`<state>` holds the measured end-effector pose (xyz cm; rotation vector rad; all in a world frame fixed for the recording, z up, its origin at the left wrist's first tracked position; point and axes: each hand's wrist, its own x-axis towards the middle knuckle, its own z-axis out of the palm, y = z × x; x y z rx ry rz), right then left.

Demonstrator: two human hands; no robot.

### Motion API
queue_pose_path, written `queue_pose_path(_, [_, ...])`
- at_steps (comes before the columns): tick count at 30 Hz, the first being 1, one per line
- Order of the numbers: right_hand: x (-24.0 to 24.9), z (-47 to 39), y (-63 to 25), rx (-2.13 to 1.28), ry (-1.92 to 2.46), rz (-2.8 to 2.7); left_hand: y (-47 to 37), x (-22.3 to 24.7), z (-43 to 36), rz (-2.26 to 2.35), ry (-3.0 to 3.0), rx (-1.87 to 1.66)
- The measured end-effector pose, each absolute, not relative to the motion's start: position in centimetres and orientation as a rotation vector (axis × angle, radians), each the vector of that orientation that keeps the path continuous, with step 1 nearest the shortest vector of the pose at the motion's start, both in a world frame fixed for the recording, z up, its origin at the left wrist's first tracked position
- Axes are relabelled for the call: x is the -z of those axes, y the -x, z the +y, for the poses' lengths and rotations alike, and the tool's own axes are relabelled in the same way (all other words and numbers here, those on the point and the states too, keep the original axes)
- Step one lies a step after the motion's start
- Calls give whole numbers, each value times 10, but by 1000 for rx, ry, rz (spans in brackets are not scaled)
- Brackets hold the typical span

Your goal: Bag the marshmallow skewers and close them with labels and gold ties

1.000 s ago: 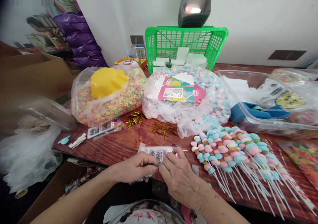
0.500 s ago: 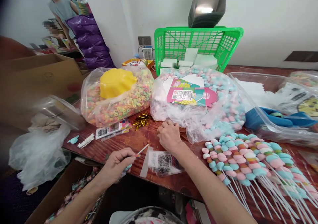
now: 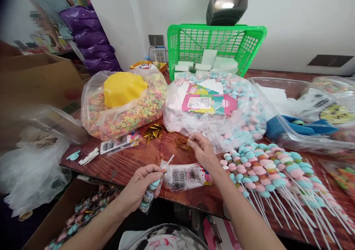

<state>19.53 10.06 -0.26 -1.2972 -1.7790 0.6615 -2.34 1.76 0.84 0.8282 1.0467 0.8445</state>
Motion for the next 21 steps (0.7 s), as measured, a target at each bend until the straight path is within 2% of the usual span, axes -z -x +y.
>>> queue_pose_path(7, [-19,46,-225,-725,1175,-1573,-44,-7,25,1046,-976,-687])
queue_pose_path(10, [-28,20,-218,-472,1159,-1800,-61,-9,29,985,-965,-732])
queue_pose_path(14, [-25,-3,-213,-54,1342,-1974,-69,-15,27,935,-914,-791])
queue_pose_path(21, [-17,-16,-217,-42,1425,-1948,-66,-14,16,906,-819,-734])
